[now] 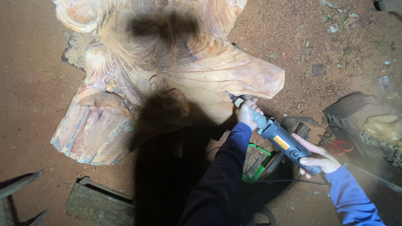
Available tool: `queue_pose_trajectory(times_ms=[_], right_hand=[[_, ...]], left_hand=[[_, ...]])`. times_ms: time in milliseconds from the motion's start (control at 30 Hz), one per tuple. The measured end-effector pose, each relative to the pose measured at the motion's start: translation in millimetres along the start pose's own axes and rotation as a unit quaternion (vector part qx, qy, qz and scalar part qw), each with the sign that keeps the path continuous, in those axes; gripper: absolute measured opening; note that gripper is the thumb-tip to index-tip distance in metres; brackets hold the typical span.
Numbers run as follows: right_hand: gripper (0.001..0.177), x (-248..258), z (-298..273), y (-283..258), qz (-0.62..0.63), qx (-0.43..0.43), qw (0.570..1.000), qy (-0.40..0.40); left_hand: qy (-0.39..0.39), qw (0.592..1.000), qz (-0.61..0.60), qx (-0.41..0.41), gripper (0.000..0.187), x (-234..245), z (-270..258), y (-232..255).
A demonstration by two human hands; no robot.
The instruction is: Power carving a large decorative wood stump using a handheld rotary carving tool
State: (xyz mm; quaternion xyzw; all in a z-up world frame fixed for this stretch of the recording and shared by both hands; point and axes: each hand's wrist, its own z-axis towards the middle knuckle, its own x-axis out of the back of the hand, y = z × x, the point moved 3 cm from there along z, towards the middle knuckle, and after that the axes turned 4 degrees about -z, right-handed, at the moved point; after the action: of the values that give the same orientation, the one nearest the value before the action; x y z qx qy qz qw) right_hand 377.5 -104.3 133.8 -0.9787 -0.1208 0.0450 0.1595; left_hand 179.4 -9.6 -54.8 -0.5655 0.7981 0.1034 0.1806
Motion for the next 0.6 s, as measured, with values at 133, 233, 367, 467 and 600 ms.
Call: queue_pose_trajectory(times_ms=[133,233,367,467,600], right_hand=[[0.105,5,3,7,0.002,0.008,1.000,-0.002],[0.104,10,4,11,0.005,0.005,1.000,-0.004],[0.103,10,2,12,0.011,0.011,1.000,-0.003],[0.103,13,2,15,0.023,0.023,0.999,-0.014],[0.105,19,2,17,-0.007,0.013,1.000,-0.005]], left_hand=[[-0.004,1.000,-0.006,0.005,0.013,2,6,-6],[-0.007,1.000,-0.002,0.006,0.012,0,5,-9],[-0.005,1.000,-0.002,0.007,0.010,-1,6,-12],[-0.001,1.000,-0.001,0.010,0.008,0,7,-15],[-0.008,1.000,0.006,0.013,0.011,-2,7,-19]])
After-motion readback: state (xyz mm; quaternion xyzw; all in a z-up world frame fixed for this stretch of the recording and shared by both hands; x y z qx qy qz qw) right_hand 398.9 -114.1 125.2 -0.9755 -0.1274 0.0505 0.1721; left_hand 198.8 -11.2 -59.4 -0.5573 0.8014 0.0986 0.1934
